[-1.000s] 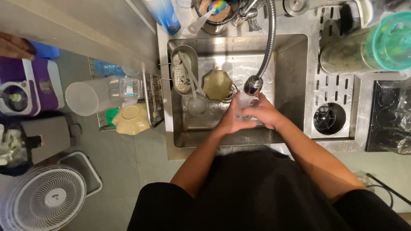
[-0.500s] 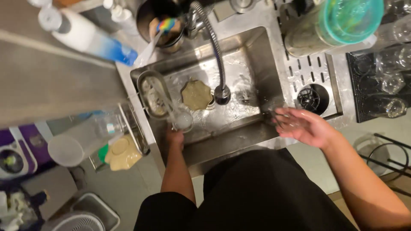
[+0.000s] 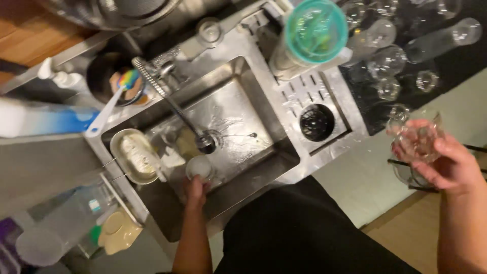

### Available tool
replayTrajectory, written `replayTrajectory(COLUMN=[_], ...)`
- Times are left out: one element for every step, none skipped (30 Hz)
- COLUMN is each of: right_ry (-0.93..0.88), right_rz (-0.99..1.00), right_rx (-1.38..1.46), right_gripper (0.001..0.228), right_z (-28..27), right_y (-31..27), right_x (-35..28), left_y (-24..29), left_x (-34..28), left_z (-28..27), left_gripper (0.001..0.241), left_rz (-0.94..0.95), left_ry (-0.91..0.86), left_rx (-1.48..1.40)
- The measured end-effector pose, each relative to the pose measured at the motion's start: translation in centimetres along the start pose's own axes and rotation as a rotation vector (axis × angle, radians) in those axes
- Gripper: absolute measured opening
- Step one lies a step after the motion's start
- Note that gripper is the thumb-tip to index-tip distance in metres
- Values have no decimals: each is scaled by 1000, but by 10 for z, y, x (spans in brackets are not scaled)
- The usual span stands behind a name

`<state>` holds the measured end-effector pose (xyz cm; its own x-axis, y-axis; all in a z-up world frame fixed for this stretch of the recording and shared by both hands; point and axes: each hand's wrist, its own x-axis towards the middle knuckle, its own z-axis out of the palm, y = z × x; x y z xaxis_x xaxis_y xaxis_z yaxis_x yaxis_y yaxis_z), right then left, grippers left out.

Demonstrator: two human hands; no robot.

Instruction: Washing several glass cups in a bar sink using a brush and a glass washer.

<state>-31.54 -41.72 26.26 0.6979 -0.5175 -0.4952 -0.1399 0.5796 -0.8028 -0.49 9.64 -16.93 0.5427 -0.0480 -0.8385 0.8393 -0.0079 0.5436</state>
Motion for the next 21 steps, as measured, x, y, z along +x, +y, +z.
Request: replayTrajectory(right_ry=[-25, -5, 185, 375, 379, 539, 702, 711, 835, 949, 947, 961, 972, 969, 893, 815, 803, 729, 643, 619, 609], right_rz=[-143, -160, -233, -309, -323, -337, -343, -351, -272, -176, -181, -141, -93, -92, -104, -116, -122, -172, -223, -230, -171], right_rx=[43, 42, -50, -139, -133, -276, -415, -406, -751, -1096, -1085, -1212, -1342, -1334, -1400, -1465, -1461, -1505, -1550, -1548, -1573], right_gripper=[42, 42, 45, 48, 48, 55, 63, 63, 71, 80, 80, 84, 88, 88, 85, 82, 82, 82, 84, 84, 89], right_z=[-16, -23, -30, -37, -61, -85, -108, -137, -165, -193, -202, -210, -218, -227, -235, -241, -250, -257, -260, -266, -266], right_y=[-14, -29, -45, -60, -65, -69, -72, -67, -60, -54, -51, -48, -44, -43, -44, -44, -44, -42, -39, -46, -48], right_x=[-2, -4, 0, 4, 15, 27, 38, 48, 60, 72, 88, 104, 117, 130, 146, 162, 174, 187, 202, 205, 211], left_y=[4, 0, 0, -1, -17, -33, -48, -42, -36, -31, -9, 13, 31, 33, 34, 35, 35, 36, 34, 39, 45], left_x=[-10, -14, -17, -20, -3, 14, 31, 26, 21, 15, -11, -37, -65, -68, -71, -73, -75, -76, -80, -89, -101], left_z=[6, 14, 20, 26, 20, 15, 8, 19, 27, 36, 53, 70, 85, 85, 86, 86, 88, 90, 85, 104, 114], left_gripper=[41, 41, 31, 25, 25, 16, 13, 13, 12, 13, 13, 20, 31, 31, 36, 41, 41, 42, 42, 42, 47], left_rz=[83, 81, 94, 105, 114, 223, 329, 335, 218, 97, 108, 83, 53, 58, 51, 43, 53, -12, -74, -62, -63], left_ry=[-75, -100, -168, -236, -247, -383, -518, -529, -372, -215, -215, -211, -205, -202, -216, -230, -220, -250, -271, -254, -193], left_rx=[40, 50, 21, -7, -3, 53, 113, 120, 7, -104, -100, -166, -230, -225, -276, -327, -330, -439, -554, -563, -581])
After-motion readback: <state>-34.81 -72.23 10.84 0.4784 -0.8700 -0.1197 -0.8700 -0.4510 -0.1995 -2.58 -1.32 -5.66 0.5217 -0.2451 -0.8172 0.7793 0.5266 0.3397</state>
